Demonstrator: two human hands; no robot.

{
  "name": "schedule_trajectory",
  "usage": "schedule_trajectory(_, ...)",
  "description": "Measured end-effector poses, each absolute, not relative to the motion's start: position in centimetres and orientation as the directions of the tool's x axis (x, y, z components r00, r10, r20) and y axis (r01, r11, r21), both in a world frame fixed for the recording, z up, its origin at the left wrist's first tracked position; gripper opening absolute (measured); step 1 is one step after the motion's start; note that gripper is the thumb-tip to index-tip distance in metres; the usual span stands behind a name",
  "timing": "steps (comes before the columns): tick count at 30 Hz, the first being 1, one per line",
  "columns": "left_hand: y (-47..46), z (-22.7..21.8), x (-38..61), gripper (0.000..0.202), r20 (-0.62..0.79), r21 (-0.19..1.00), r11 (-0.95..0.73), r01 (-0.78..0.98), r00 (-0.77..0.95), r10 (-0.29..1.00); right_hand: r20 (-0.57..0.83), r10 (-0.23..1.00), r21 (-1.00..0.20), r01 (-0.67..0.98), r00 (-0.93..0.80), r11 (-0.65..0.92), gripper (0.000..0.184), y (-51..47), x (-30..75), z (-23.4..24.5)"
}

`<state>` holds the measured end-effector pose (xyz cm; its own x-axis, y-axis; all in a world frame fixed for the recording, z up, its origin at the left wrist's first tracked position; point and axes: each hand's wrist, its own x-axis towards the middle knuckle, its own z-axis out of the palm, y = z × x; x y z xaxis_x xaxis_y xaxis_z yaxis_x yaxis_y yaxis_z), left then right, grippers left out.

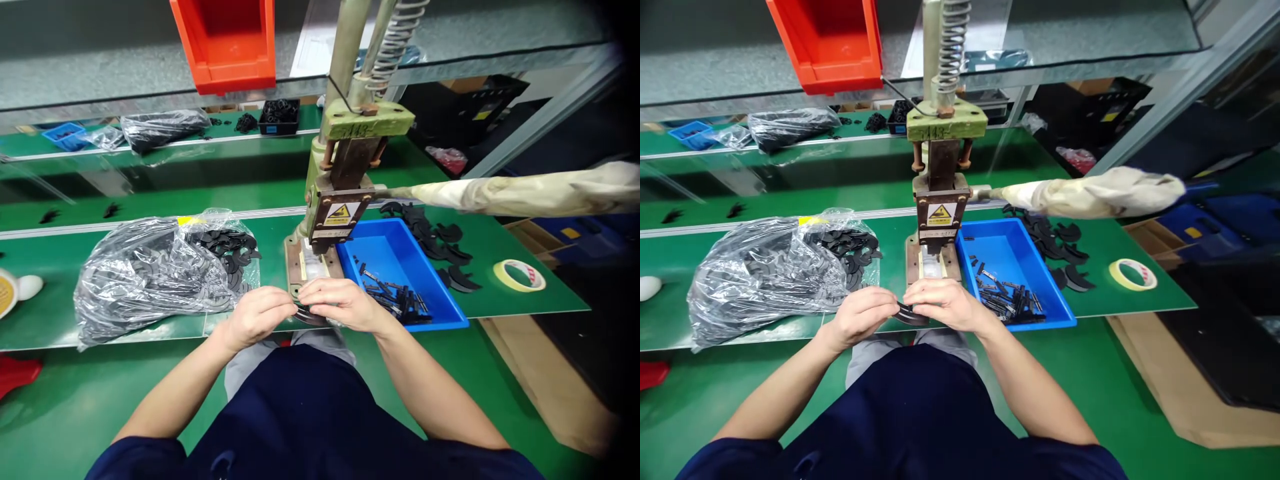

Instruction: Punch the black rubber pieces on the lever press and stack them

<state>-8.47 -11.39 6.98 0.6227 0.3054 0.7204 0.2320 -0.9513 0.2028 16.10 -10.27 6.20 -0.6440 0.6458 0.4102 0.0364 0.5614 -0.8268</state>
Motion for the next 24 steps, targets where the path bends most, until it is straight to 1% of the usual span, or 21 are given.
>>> schedule_trajectory(6,-11.46,6.7,-8.67,0.021,0.716,0.241,-0.937,0.253,0.605,0.348,0.441,0.569,-0.759,0.05,-0.694,0.649,0.024,-9.68,16.22,6.35)
schedule_trajectory(11,-11.5,6.82,-8.62,0.022,0.727,0.288,-0.931,0.223,0.582,0.364,0.487,0.508,-0.665,0.076,-0.71,0.743,0.024,-9.7,16.1,6.4)
schedule_trajectory(16,-11.9,6.45,-8.68,0.026,0.719,0.357,-0.902,0.245,0.545,0.432,0.519,0.468,-0.587,0.099,-0.715,0.803,0.021,-10.0,15.86,6.31)
schedule_trajectory(20,-12.28,6.08,-8.66,0.026,0.715,0.357,-0.897,0.26,0.542,0.441,0.522,0.482,-0.584,0.118,-0.704,0.804,0.021,-10.27,15.8,6.1)
schedule_trajectory(24,-12.38,5.94,-8.49,0.027,0.705,0.338,-0.902,0.269,0.564,0.431,0.49,0.508,-0.603,0.145,-0.708,0.784,0.02,-10.42,15.8,6.17)
